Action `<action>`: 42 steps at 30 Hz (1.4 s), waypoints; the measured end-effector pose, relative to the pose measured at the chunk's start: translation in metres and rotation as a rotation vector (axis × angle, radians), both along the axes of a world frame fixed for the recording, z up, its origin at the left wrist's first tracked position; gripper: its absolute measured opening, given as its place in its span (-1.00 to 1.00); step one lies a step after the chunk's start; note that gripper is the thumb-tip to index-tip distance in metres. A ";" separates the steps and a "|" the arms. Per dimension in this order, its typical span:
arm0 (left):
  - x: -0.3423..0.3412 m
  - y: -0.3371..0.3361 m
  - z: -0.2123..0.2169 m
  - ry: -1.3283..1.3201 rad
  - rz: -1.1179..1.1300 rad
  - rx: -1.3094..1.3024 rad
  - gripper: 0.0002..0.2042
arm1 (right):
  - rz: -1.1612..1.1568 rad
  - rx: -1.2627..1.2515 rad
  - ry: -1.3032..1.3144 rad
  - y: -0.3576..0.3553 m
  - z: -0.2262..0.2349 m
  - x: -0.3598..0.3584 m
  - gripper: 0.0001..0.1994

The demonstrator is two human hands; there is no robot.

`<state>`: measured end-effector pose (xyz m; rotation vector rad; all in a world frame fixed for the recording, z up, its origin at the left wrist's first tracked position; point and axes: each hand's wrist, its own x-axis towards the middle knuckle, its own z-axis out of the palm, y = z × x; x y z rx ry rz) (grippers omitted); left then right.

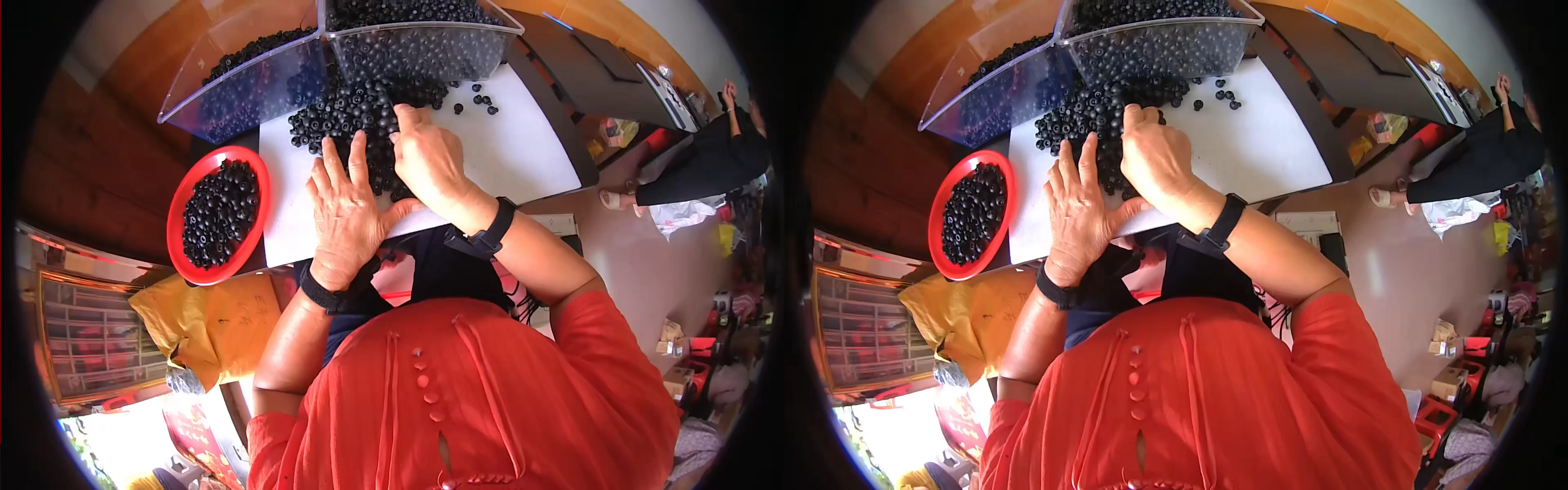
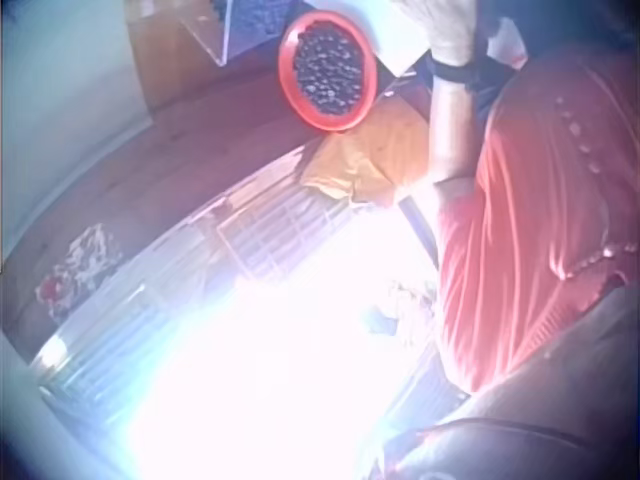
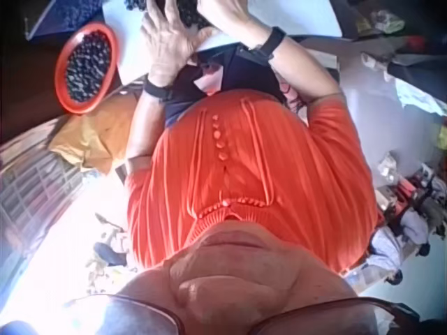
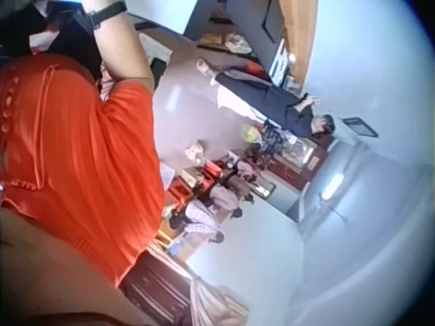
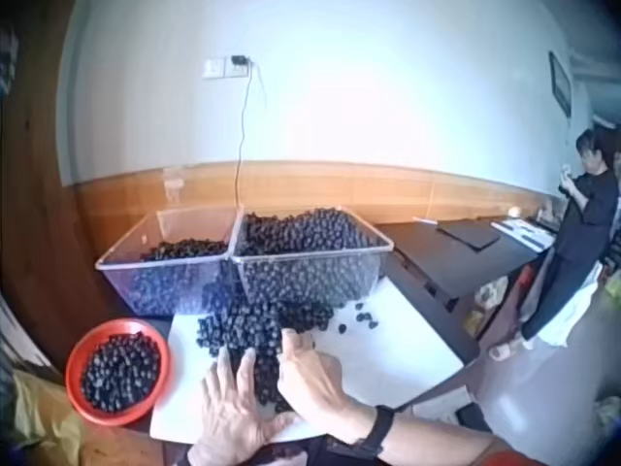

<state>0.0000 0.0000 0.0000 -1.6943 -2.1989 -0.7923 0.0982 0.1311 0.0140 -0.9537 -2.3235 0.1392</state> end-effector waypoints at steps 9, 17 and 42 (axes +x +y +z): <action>-0.001 0.004 -0.001 -0.035 -0.031 0.037 0.18 | 0.131 0.175 0.013 0.001 0.015 0.024 -0.57; -0.001 -0.001 0.003 -0.031 -0.010 0.023 0.22 | -0.295 0.068 -0.226 0.108 0.035 0.117 -0.84; 0.001 0.000 0.002 -0.002 -0.003 0.006 0.19 | 0.112 -0.378 -0.084 0.054 0.022 0.044 -0.44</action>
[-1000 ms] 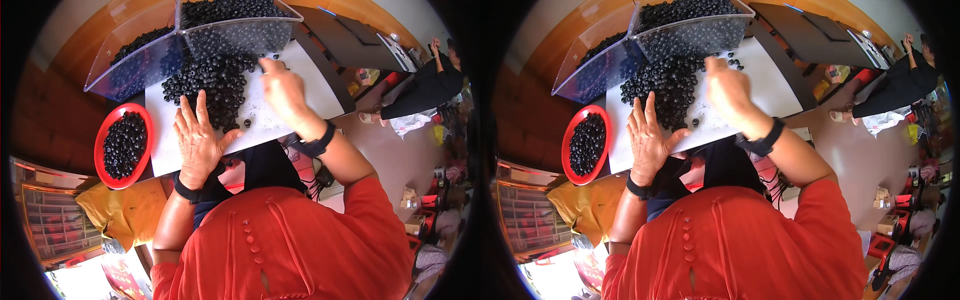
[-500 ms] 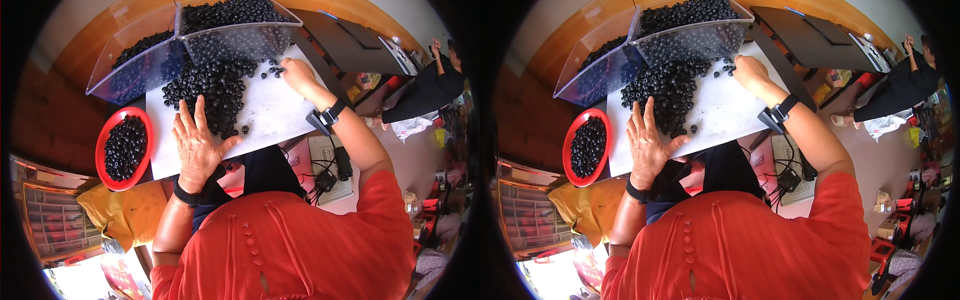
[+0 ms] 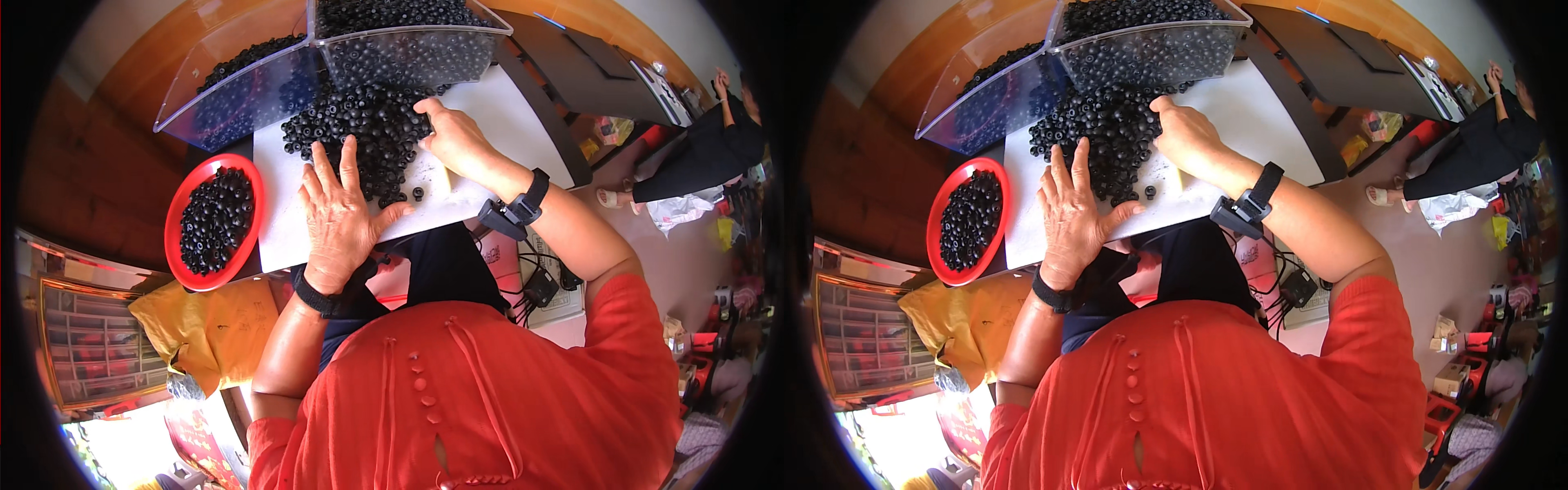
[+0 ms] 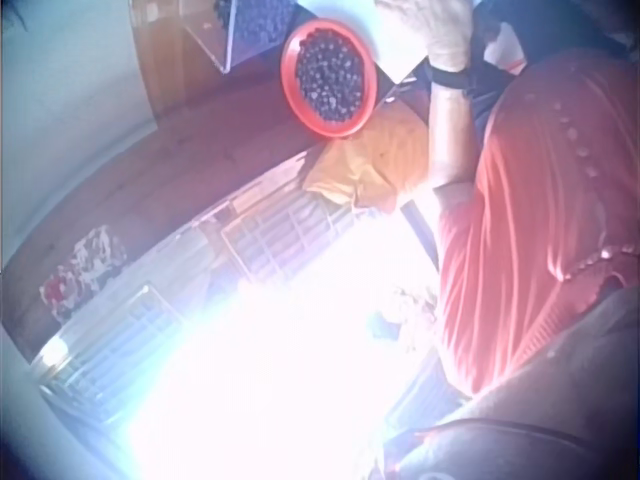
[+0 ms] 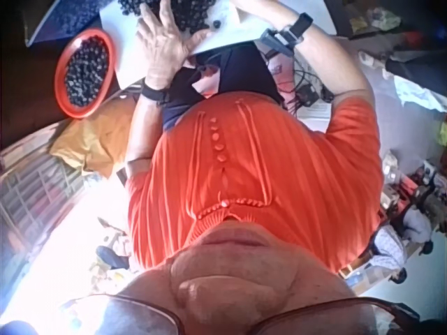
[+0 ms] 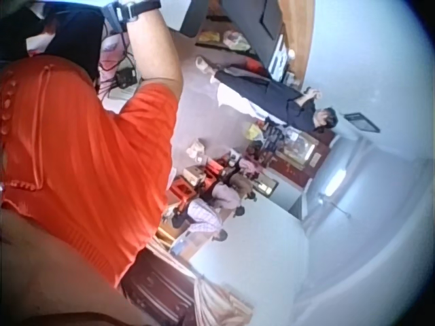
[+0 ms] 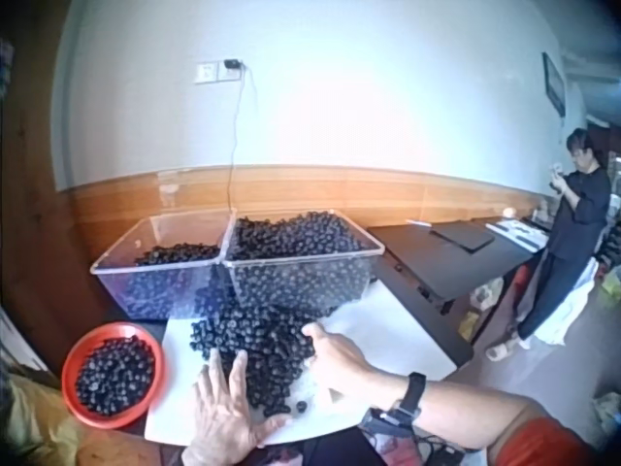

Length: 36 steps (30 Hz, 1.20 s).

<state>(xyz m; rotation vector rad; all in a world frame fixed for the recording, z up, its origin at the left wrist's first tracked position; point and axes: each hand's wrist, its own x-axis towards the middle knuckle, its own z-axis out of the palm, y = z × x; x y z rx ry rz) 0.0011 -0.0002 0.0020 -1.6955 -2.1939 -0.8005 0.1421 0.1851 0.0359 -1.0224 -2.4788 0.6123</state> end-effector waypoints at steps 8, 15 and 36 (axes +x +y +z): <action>-0.001 0.008 -0.003 0.046 0.022 0.005 0.12 | 0.001 -0.066 0.271 -0.031 -0.006 -0.023 -0.50; -0.010 0.011 -0.001 0.071 0.060 0.017 0.12 | -0.027 0.049 0.400 -0.029 -0.013 -0.037 -0.50; -0.006 -0.052 0.011 -0.073 -0.104 0.261 -0.83 | -0.022 0.442 0.127 -0.007 -0.008 0.063 -0.50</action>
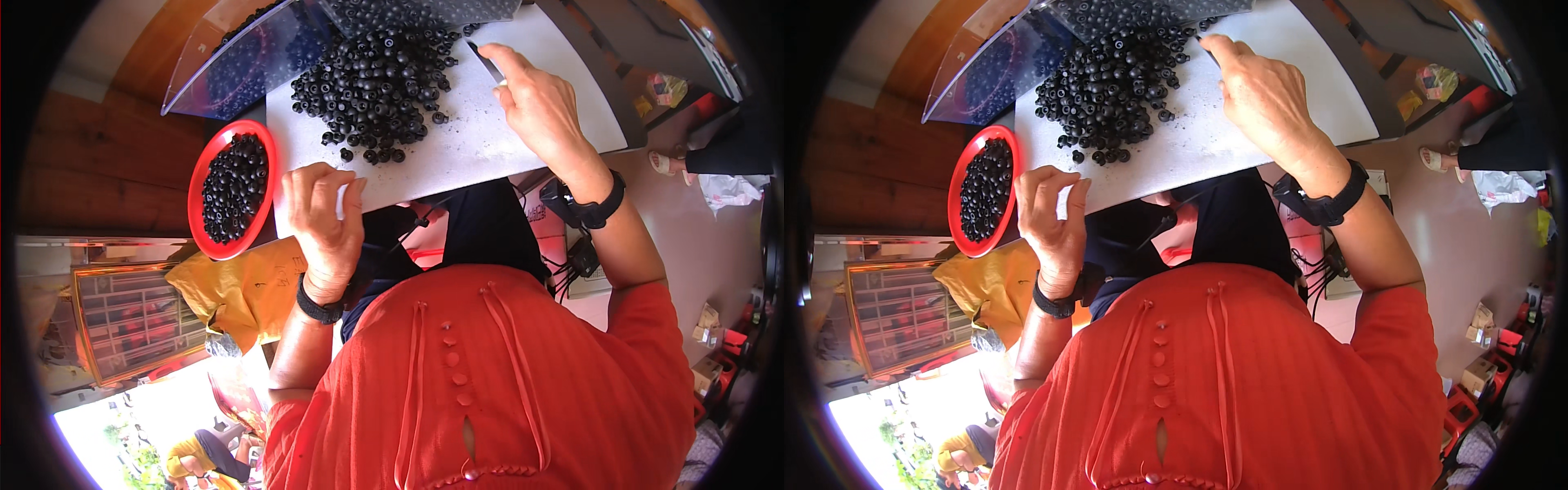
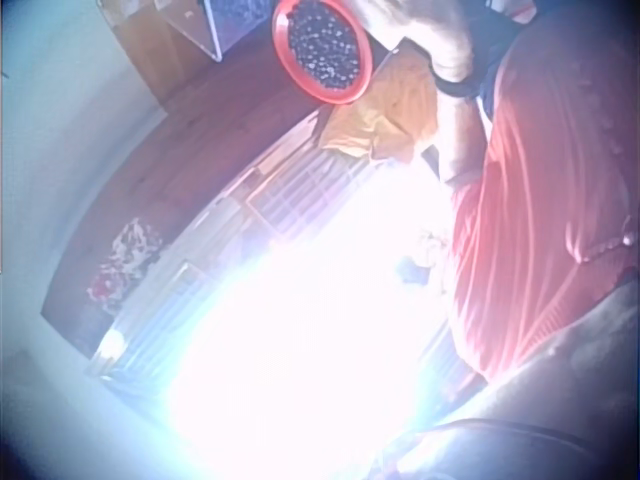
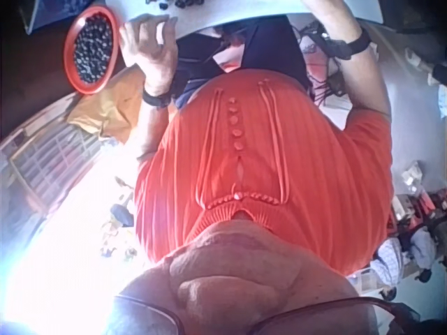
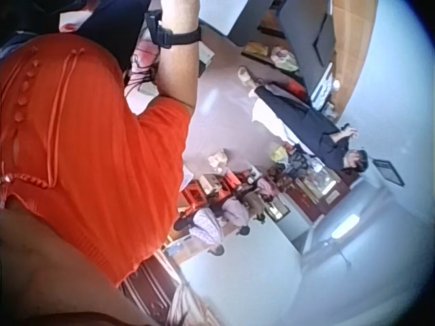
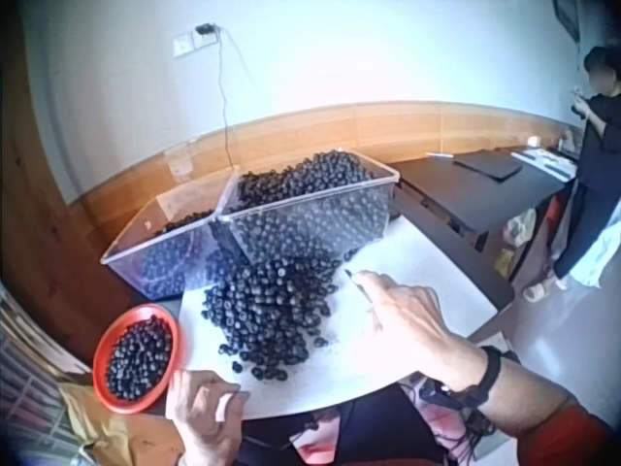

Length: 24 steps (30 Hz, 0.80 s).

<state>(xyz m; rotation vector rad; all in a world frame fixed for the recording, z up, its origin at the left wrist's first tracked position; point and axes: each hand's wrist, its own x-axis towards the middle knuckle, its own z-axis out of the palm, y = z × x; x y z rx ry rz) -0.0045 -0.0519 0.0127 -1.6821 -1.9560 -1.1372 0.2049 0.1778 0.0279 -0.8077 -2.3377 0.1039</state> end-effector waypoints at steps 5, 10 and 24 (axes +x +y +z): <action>0.014 0.023 0.011 0.124 -0.096 -0.061 -0.78 | -0.006 0.003 -0.039 0.004 -0.007 0.011 -0.52; 0.014 0.036 0.019 0.257 -0.065 -0.170 -0.76 | -0.036 0.097 0.048 0.002 0.018 0.029 -0.53; 0.014 0.056 0.029 0.532 -0.218 -0.287 -0.79 | -0.157 0.222 -0.042 0.016 -0.032 0.035 -0.85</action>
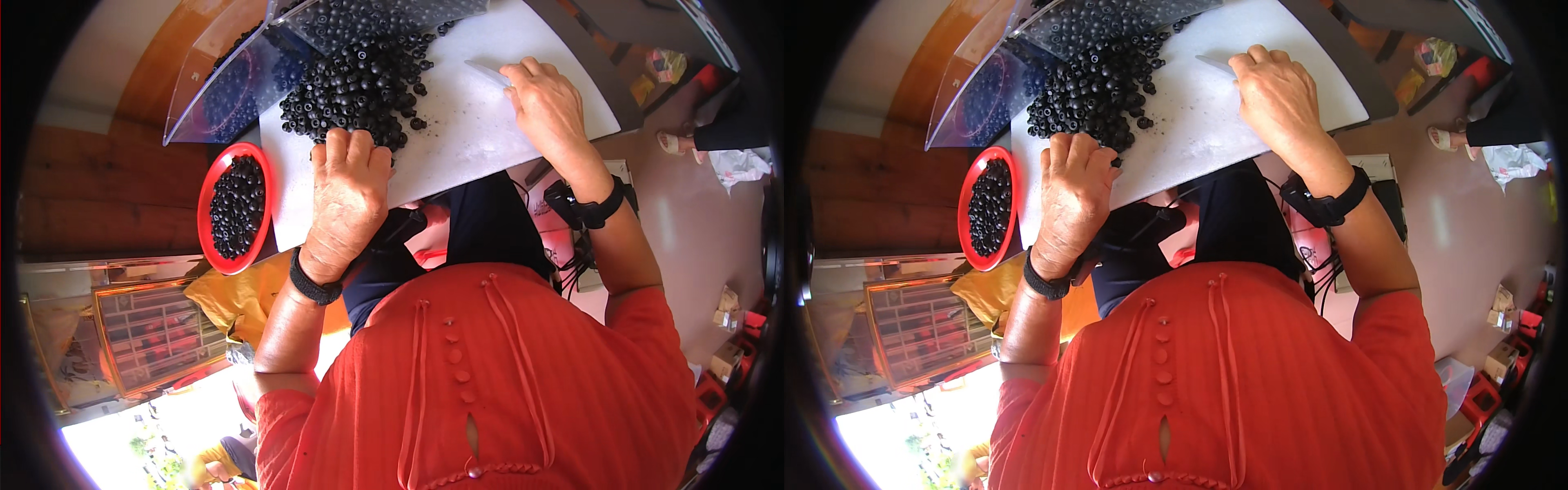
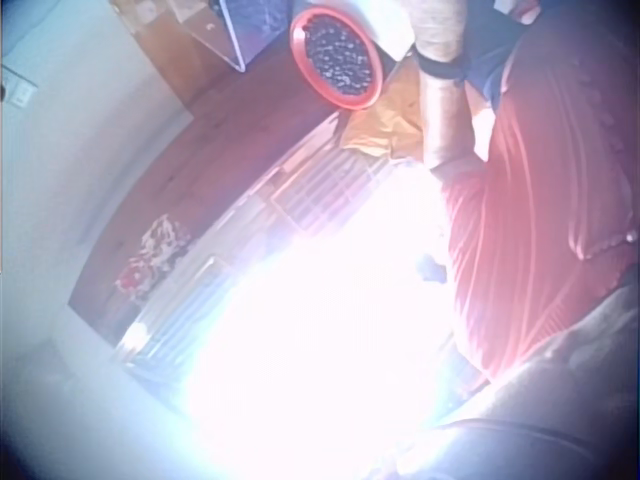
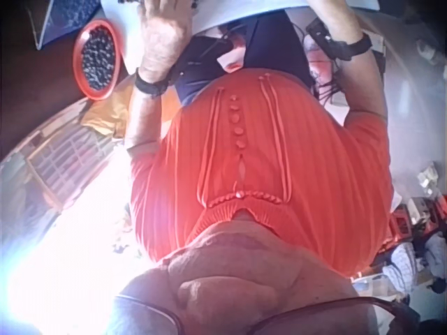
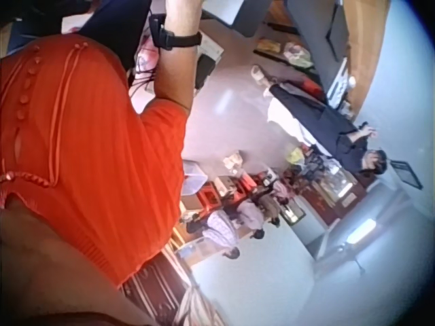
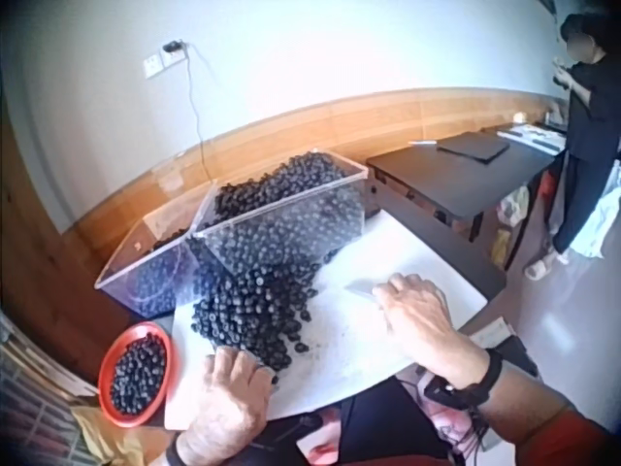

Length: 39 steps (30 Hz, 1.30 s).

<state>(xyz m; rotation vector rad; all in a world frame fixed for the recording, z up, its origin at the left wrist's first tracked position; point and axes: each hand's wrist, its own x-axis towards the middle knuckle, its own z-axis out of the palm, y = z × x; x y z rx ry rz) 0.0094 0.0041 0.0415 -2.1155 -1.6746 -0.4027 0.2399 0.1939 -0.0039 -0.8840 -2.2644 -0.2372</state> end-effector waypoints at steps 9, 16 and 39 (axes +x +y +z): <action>0.003 -0.006 0.005 0.009 0.017 -0.057 -0.75 | -0.043 0.086 0.028 -0.005 -0.007 -0.004 -0.94; -0.011 -0.046 -0.018 -0.364 0.172 0.021 -0.71 | -0.040 0.101 0.006 -0.004 -0.009 -0.003 -0.91; -0.028 -0.067 -0.034 -0.693 0.219 0.208 -0.86 | 0.568 -0.253 0.427 -0.074 0.007 -0.063 -0.79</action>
